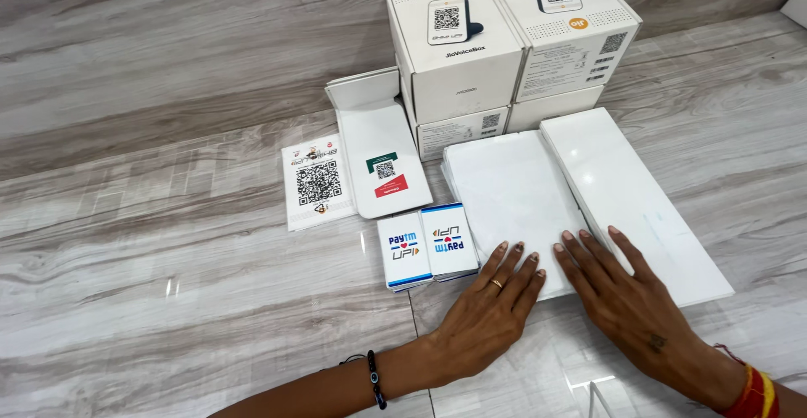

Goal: The person arranges and stacks white product boxes and QR code cards on a tiled floor. They repeatedly pick up, align, and place the items into neat piles, occasionally adjusting the position of the stacks.

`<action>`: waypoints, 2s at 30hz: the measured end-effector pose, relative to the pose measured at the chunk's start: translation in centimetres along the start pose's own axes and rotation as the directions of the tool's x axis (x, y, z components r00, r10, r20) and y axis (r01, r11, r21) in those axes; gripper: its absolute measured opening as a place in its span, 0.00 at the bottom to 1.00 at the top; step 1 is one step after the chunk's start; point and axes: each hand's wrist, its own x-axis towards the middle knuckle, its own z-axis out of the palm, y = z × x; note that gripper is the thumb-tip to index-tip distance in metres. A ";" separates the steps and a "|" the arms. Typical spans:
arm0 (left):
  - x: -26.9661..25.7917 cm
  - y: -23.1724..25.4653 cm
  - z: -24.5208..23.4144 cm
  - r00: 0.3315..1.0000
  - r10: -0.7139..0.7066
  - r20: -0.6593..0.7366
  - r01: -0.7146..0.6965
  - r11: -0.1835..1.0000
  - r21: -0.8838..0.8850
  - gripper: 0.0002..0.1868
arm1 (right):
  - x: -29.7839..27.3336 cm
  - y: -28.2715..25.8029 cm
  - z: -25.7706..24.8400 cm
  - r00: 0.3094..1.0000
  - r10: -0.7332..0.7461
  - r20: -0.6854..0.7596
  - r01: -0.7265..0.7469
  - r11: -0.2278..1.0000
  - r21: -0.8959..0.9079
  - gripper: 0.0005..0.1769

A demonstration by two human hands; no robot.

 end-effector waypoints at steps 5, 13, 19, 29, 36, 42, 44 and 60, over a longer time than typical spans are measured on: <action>0.0 0.2 0.5 1.000 -0.021 -0.020 0.021 1.000 -0.006 0.31 | 0.1 0.2 0.1 0.998 -0.004 0.070 0.005 1.000 -0.024 0.46; 1.5 2.2 0.0 0.999 0.042 -0.022 -0.042 0.999 0.007 0.32 | -1.6 5.9 -1.3 0.961 0.135 -0.243 0.035 0.808 0.588 0.51; 6.9 8.2 1.8 0.965 0.246 -0.089 -0.228 0.958 0.175 0.29 | 0.0 13.2 1.2 0.873 0.461 0.158 -0.285 0.221 0.933 0.45; 12.9 8.8 8.2 0.915 0.267 -0.303 -0.170 0.935 0.311 0.22 | 2.0 13.7 6.5 0.822 0.494 0.283 -0.209 -0.201 0.957 0.40; 12.9 8.2 8.4 0.908 0.279 -0.313 -0.222 0.953 0.205 0.21 | 1.7 12.5 5.0 0.799 0.512 0.315 -0.145 -0.344 0.928 0.33; 13.0 7.4 8.9 0.908 0.271 -0.321 -0.230 0.960 0.160 0.17 | 1.8 11.7 3.6 0.778 0.554 0.295 -0.147 -0.296 0.944 0.30; 12.9 7.0 9.0 0.913 0.246 -0.326 -0.208 0.967 0.146 0.16 | 1.6 11.5 3.1 0.786 0.539 0.302 -0.136 -0.325 0.936 0.30; 13.0 8.2 9.8 0.968 0.178 -0.179 -0.142 0.970 0.195 0.30 | 2.2 12.5 5.1 0.794 0.563 0.230 -0.165 -0.165 0.972 0.31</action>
